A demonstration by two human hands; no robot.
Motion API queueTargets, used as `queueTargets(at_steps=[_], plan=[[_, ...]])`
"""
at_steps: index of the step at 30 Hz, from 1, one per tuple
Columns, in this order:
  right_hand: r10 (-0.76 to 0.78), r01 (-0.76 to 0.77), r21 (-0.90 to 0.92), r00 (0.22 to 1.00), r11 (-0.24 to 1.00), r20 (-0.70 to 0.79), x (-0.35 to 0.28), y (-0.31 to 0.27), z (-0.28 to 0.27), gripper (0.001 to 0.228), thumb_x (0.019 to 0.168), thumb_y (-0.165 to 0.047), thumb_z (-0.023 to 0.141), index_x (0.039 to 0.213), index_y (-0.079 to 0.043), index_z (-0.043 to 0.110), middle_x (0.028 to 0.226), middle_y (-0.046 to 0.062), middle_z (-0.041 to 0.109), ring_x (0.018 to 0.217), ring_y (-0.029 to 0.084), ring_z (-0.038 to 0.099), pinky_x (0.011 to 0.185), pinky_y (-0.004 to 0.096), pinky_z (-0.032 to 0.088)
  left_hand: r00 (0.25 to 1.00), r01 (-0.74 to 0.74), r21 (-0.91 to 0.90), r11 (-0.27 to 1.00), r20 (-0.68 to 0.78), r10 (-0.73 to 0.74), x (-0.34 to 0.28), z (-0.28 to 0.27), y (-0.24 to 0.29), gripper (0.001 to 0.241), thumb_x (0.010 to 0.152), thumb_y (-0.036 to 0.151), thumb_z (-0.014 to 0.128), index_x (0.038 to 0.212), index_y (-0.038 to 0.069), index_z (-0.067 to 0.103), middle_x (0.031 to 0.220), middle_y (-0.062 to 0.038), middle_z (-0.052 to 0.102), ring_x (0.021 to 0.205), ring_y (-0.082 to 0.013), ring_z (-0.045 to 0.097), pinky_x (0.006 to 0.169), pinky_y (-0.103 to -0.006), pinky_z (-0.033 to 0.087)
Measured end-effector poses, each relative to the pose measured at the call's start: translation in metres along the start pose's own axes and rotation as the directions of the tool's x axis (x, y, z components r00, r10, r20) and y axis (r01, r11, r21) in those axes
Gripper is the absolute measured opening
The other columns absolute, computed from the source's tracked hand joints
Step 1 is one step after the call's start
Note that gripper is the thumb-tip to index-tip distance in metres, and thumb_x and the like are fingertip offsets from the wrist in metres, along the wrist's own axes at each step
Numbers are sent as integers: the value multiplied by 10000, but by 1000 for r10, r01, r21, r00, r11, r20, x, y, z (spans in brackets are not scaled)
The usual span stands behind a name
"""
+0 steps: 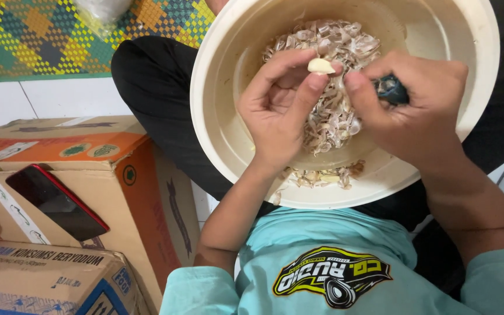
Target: A person sits on the floor peeling garlic cloves by hand and with a small tool, collecting the peeled cloves in a bowl.
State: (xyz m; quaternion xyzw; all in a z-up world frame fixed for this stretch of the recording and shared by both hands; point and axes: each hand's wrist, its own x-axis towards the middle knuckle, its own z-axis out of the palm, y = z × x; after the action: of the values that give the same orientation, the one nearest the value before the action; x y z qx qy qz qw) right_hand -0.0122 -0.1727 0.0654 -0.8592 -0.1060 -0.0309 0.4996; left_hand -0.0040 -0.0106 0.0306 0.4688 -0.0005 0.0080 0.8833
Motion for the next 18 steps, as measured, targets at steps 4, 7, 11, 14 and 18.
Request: queueTargets(at_steps=[4, 7, 11, 14, 18], plan=[[-124, 127, -88, 991, 988, 42, 6, 2, 1, 138, 1082, 106, 808, 958, 110, 748, 856, 204, 687, 743, 278, 624, 673, 367, 441, 998, 48, -73, 996, -33, -50, 0, -6, -5, 219, 986, 49, 800, 1194, 53, 731, 1109, -108, 772, 1022, -226, 777, 941, -310, 677], [-216, 219, -90, 975, 972, 46, 8, 3, 1, 78, 1059, 134, 861, 1076, 145, 786, 1012, 277, 702, 881, 347, 667, 759, 398, 517, 997, 49, -36, 998, -57, -51, 1, -11, -6, 202, 946, 70, 826, 1131, 59, 746, 1076, -90, 773, 995, -188, 771, 904, -273, 674], [-245, 246, -107, 969, 963, 20, 11, 1, -2, 159, 1044, 242, 822, 1175, 153, 803, 1082, 291, 675, 942, 361, 647, 808, 416, 523, 1000, 19, 1, 1000, -23, -19, 3, -11, -3, 188, 915, 84, 838, 1083, 91, 753, 1019, -69, 767, 950, -158, 765, 871, -242, 664], [-217, 215, -55, 976, 975, -21, 6, 0, -5, 155, 1070, 110, 736, 1211, 170, 761, 1094, 320, 640, 937, 372, 613, 839, 442, 477, 998, 45, -10, 999, -47, -45, -1, -7, -2, 208, 868, -6, 829, 1048, 44, 736, 982, -111, 737, 894, -233, 773, 826, -289, 685], [-191, 190, -10, 979, 982, -66, 1, -4, -6, 108, 1079, 134, 712, 1171, 185, 736, 1027, 337, 661, 863, 346, 641, 794, 416, 498, 998, 48, 116, 992, -48, -42, -1, -6, -2, 213, 836, 19, 848, 1017, 65, 745, 959, -76, 748, 885, -160, 731, 783, -247, 652]])
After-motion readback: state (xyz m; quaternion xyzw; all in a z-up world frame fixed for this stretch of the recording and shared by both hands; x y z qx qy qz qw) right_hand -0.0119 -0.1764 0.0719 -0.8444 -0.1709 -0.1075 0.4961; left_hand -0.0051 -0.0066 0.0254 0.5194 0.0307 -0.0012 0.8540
